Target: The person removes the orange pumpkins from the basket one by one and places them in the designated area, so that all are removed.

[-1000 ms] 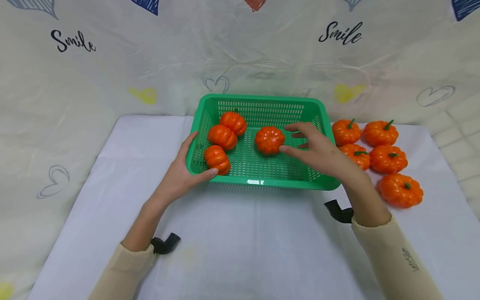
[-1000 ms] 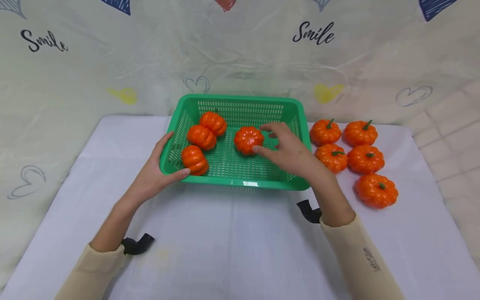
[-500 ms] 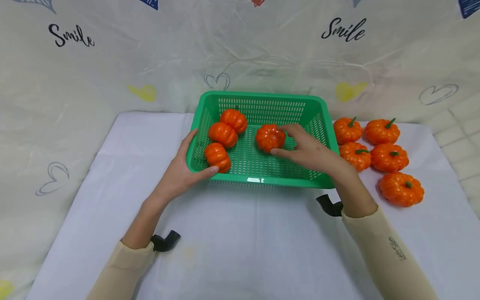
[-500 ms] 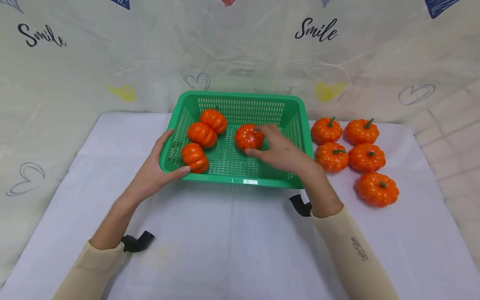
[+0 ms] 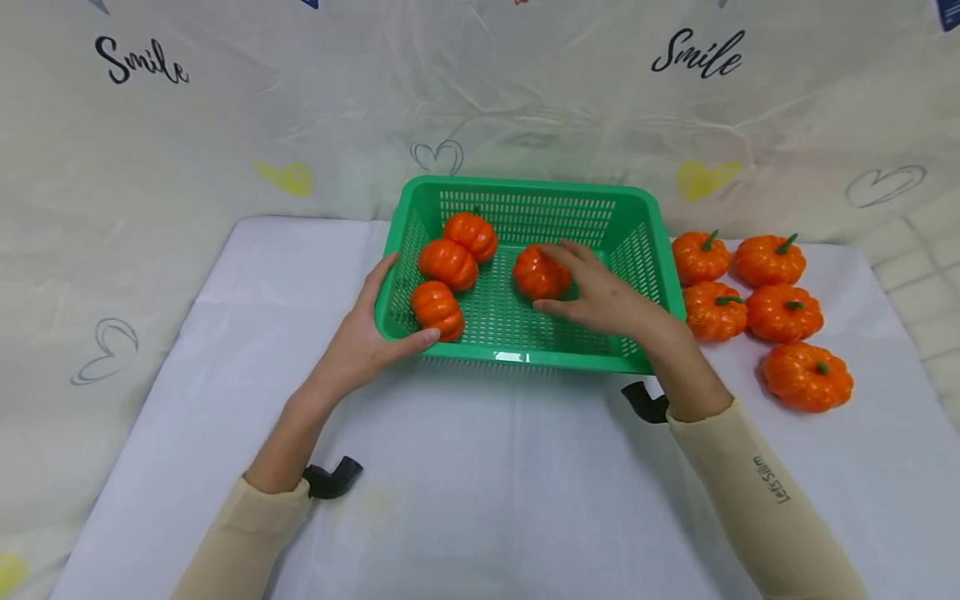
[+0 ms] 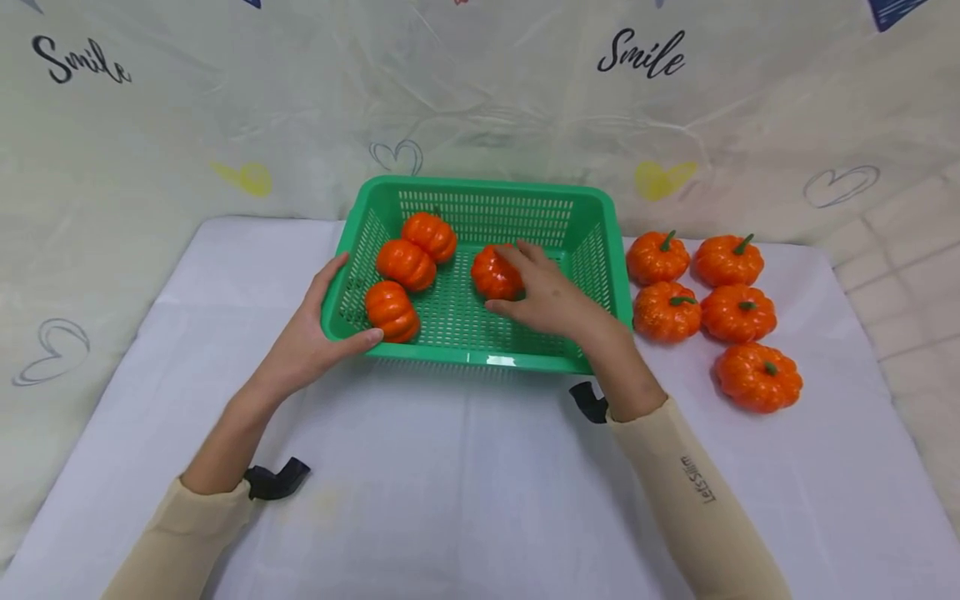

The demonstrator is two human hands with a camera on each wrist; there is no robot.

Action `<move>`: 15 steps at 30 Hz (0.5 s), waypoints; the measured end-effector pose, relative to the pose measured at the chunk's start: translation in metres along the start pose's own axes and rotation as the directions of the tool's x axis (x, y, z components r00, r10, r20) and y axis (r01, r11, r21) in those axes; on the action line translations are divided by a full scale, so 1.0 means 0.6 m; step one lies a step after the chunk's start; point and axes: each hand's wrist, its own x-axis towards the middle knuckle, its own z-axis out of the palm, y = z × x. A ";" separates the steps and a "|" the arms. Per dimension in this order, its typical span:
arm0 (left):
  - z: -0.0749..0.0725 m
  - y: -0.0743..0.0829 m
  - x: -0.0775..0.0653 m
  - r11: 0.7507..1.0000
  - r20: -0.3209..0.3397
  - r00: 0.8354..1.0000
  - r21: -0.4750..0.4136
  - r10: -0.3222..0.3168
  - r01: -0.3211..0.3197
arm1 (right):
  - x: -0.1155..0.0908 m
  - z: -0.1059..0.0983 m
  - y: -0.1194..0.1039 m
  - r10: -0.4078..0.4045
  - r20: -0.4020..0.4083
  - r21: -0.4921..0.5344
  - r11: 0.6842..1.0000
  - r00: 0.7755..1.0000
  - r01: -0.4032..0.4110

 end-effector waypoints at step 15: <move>0.001 0.000 0.001 1.000 -0.003 1.000 0.000 0.002 -0.002 | -0.001 0.012 0.005 -0.040 -0.040 0.003 0.999 0.998 0.040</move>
